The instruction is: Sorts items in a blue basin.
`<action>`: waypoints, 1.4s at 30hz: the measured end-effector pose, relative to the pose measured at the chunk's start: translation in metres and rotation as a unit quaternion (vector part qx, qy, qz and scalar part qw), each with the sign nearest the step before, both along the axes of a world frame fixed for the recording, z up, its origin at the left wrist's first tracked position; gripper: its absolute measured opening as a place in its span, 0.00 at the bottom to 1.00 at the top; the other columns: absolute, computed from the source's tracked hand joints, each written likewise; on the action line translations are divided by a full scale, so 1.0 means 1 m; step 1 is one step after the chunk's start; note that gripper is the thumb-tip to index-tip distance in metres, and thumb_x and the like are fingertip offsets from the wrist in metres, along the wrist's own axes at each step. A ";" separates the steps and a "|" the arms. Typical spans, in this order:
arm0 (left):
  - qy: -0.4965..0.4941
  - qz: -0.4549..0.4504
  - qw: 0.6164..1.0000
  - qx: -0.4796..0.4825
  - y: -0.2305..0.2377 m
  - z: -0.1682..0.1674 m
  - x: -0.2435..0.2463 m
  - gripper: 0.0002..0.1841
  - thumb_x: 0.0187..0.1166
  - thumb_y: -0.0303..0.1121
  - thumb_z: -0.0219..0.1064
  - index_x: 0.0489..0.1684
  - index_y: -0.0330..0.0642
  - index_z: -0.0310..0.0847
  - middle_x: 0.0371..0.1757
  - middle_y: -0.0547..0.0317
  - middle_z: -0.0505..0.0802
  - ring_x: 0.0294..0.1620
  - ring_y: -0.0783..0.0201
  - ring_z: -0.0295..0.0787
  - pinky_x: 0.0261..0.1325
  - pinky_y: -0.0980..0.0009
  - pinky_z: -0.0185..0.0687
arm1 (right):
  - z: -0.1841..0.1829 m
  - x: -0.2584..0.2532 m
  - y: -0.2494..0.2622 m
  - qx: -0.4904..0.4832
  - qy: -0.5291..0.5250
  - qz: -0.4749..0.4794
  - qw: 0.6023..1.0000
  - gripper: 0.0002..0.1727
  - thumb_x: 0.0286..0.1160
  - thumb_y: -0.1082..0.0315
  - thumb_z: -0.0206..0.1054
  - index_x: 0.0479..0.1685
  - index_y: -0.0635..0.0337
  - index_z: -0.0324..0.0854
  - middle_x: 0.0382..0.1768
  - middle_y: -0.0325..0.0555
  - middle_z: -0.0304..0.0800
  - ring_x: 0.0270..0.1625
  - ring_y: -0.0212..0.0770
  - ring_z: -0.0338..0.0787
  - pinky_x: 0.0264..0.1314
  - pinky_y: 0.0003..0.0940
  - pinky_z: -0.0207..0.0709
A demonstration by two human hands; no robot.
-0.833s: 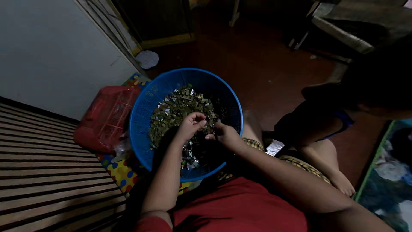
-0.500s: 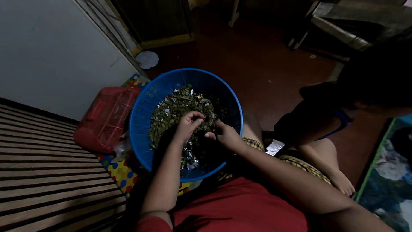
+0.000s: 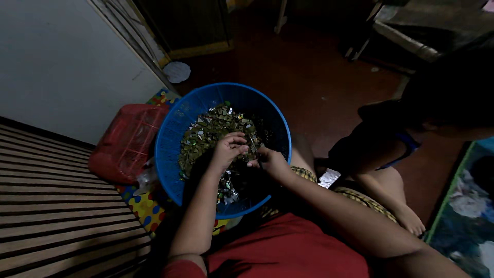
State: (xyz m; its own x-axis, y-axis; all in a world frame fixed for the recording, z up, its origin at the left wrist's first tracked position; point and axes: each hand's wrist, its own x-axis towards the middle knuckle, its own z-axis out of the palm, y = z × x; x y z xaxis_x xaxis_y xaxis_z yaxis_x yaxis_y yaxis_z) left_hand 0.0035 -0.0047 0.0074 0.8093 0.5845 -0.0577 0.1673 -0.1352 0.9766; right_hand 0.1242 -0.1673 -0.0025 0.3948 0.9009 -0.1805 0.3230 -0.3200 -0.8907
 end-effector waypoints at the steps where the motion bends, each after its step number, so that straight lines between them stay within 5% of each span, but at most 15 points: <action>1: 0.004 0.002 1.000 0.010 0.000 0.000 0.000 0.08 0.69 0.18 0.76 0.43 0.34 0.89 0.71 0.52 0.84 0.46 0.64 0.91 0.51 0.67 0.93 | 0.000 0.000 0.000 -0.004 0.013 -0.007 1.000 0.26 0.74 0.42 0.73 0.51 0.58 0.84 0.36 0.45 0.87 0.38 0.40 0.86 0.48 0.45 0.81; 4: 0.001 0.025 0.998 0.051 -0.001 0.000 0.000 0.02 0.74 0.22 0.74 0.37 0.34 0.89 0.62 0.50 0.87 0.41 0.66 0.91 0.46 0.69 0.93 | 0.001 -0.001 0.000 -0.025 0.018 -0.006 1.000 0.31 0.74 0.38 0.70 0.58 0.57 0.81 0.41 0.48 0.88 0.44 0.44 0.87 0.52 0.50 0.81; 10: -0.027 0.054 0.997 0.053 0.003 -0.002 -0.003 0.04 0.79 0.27 0.71 0.44 0.37 0.86 0.37 0.60 0.90 0.32 0.72 0.83 0.37 0.75 0.82 | 0.003 -0.001 0.000 -0.041 -0.002 0.023 0.999 0.35 0.72 0.35 0.69 0.64 0.56 0.80 0.44 0.50 0.87 0.46 0.47 0.87 0.54 0.53 0.81; 16: -0.012 0.013 0.997 0.075 0.003 -0.004 -0.003 0.04 0.76 0.26 0.75 0.42 0.37 0.88 0.38 0.61 0.92 0.33 0.72 0.85 0.40 0.73 0.85 | 0.003 0.000 -0.001 -0.038 -0.011 0.035 0.999 0.36 0.72 0.34 0.69 0.64 0.57 0.80 0.45 0.51 0.88 0.47 0.47 0.87 0.55 0.53 0.81; 24: -0.004 -0.017 0.998 0.058 0.002 0.001 -0.004 0.04 0.77 0.23 0.71 0.44 0.35 0.87 0.37 0.61 0.91 0.33 0.72 0.85 0.41 0.74 0.86 | 0.000 -0.001 -0.002 0.014 -0.006 0.020 1.000 0.27 0.71 0.42 0.75 0.48 0.58 0.84 0.33 0.41 0.84 0.34 0.35 0.82 0.43 0.40 0.78; 33: 0.031 -0.044 0.998 0.025 0.012 0.013 -0.010 0.10 0.80 0.23 0.68 0.56 0.36 0.87 0.53 0.54 0.92 0.48 0.66 0.89 0.56 0.66 0.87 | 0.000 0.000 -0.002 0.015 -0.015 0.008 1.000 0.25 0.72 0.43 0.74 0.46 0.58 0.84 0.30 0.41 0.84 0.32 0.36 0.81 0.41 0.41 0.77; 39: 0.017 -0.002 1.000 0.013 0.019 0.019 -0.015 0.07 0.74 0.21 0.73 0.46 0.37 0.87 0.38 0.59 0.91 0.33 0.70 0.86 0.40 0.74 0.86 | 0.001 -0.001 -0.002 0.014 -0.009 0.006 1.000 0.25 0.71 0.43 0.75 0.46 0.58 0.85 0.30 0.40 0.84 0.31 0.35 0.82 0.40 0.39 0.78; 42: 0.010 0.006 1.000 0.010 0.021 0.017 -0.016 0.05 0.73 0.22 0.75 0.42 0.37 0.87 0.36 0.59 0.91 0.32 0.70 0.87 0.39 0.74 0.86 | 0.007 -0.002 -0.002 -0.022 -0.007 0.021 1.000 0.31 0.71 0.39 0.73 0.56 0.58 0.84 0.39 0.47 0.87 0.41 0.42 0.86 0.49 0.49 0.81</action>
State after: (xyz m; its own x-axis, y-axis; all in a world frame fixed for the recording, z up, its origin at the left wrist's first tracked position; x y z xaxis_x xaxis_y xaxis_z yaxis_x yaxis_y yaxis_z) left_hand -0.0122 0.0162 0.0241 0.8011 0.5953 -0.0623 0.1891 -0.1529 0.9700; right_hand 0.1222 -0.1694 0.0048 0.3600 0.9081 -0.2138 0.3499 -0.3439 -0.8714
